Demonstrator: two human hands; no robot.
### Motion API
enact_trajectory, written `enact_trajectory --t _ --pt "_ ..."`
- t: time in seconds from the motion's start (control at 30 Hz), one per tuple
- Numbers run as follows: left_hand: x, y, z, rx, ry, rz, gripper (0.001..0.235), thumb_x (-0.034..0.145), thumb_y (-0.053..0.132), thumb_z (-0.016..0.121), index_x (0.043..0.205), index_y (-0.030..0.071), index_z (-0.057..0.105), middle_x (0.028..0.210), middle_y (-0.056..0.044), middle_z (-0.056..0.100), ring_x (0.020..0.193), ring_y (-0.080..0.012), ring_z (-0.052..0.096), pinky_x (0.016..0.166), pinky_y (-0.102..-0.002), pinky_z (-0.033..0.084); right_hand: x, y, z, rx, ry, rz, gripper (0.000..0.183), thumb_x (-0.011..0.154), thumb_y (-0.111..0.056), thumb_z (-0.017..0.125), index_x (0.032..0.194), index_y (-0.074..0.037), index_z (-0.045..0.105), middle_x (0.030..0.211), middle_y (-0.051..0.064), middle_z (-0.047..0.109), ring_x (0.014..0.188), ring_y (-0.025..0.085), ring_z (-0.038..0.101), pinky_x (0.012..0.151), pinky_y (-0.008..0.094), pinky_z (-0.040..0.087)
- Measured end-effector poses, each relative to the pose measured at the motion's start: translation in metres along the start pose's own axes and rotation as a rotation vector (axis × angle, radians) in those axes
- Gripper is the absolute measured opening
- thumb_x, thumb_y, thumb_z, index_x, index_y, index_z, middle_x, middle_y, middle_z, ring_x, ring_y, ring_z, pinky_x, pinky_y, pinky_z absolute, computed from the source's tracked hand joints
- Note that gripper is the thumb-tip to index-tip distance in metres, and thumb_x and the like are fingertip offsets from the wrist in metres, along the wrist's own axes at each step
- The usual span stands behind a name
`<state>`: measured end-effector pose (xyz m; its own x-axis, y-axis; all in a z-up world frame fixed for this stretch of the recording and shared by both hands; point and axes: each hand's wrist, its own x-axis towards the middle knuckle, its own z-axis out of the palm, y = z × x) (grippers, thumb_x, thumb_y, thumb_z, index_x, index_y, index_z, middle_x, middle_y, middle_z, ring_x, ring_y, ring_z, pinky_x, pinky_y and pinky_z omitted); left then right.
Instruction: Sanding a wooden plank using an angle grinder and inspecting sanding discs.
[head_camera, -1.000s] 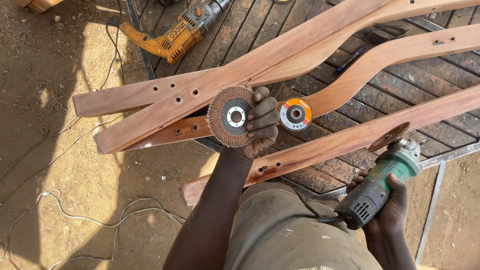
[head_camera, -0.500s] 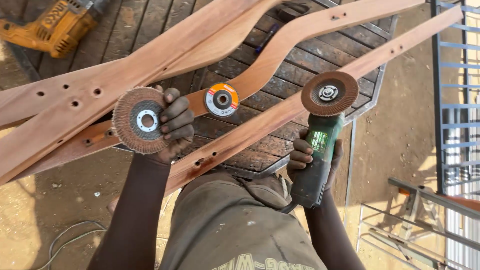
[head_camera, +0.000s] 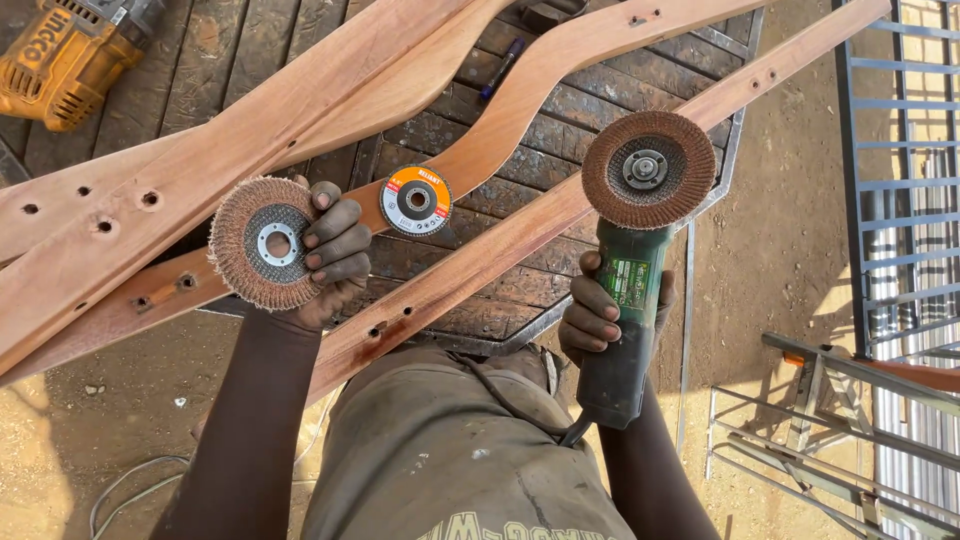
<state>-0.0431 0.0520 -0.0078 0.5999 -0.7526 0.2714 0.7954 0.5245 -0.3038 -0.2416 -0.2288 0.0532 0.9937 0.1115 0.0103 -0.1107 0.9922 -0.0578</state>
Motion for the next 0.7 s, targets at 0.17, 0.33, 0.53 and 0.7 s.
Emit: enact_trajectory --t 0.17,0.33,0.53,0.7 --pt "-0.002 0.004 -0.008 0.026 0.010 -0.012 0.052 0.073 -0.003 0.087 0.116 0.004 0.059 0.076 -0.001 0.048 0.065 -0.0138 0.054 0.056 -0.026 0.052 0.000 0.000 -0.001 -0.015 -0.004 -0.004 0.078 0.094 -0.065 0.049 0.143 -0.005 0.037 0.086 0.004 0.052 0.071 0.015 0.058 0.066 0.030 0.052" --pt "-0.001 0.003 -0.012 0.038 0.004 -0.013 0.052 0.074 -0.001 0.087 0.117 0.004 0.059 0.076 -0.002 0.049 0.066 -0.0142 0.055 0.057 -0.026 0.053 0.004 0.003 0.010 -0.049 0.051 -0.017 0.073 0.094 -0.059 0.055 0.139 -0.003 0.038 0.083 0.005 0.051 0.068 0.016 0.058 0.063 0.030 0.051" --pt "-0.026 0.027 -0.086 1.509 1.169 0.291 0.030 0.109 0.041 0.056 0.097 0.014 0.058 0.075 -0.003 0.055 0.062 -0.0138 0.058 0.053 -0.025 0.050 0.001 0.001 0.005 -0.068 0.140 -0.035 0.072 0.091 -0.052 0.065 0.137 0.000 0.042 0.081 0.004 0.050 0.065 0.015 0.055 0.062 0.030 0.049" --pt "-0.037 0.027 -0.100 1.800 1.421 0.234 0.015 0.108 0.025 0.047 0.112 0.012 0.054 0.106 -0.012 0.065 0.094 -0.0248 0.065 0.078 -0.039 0.051 -0.002 0.013 0.017 0.005 0.220 -0.042 0.064 0.094 -0.044 0.070 0.132 0.003 0.046 0.084 0.005 0.049 0.067 0.014 0.051 0.063 0.029 0.046"
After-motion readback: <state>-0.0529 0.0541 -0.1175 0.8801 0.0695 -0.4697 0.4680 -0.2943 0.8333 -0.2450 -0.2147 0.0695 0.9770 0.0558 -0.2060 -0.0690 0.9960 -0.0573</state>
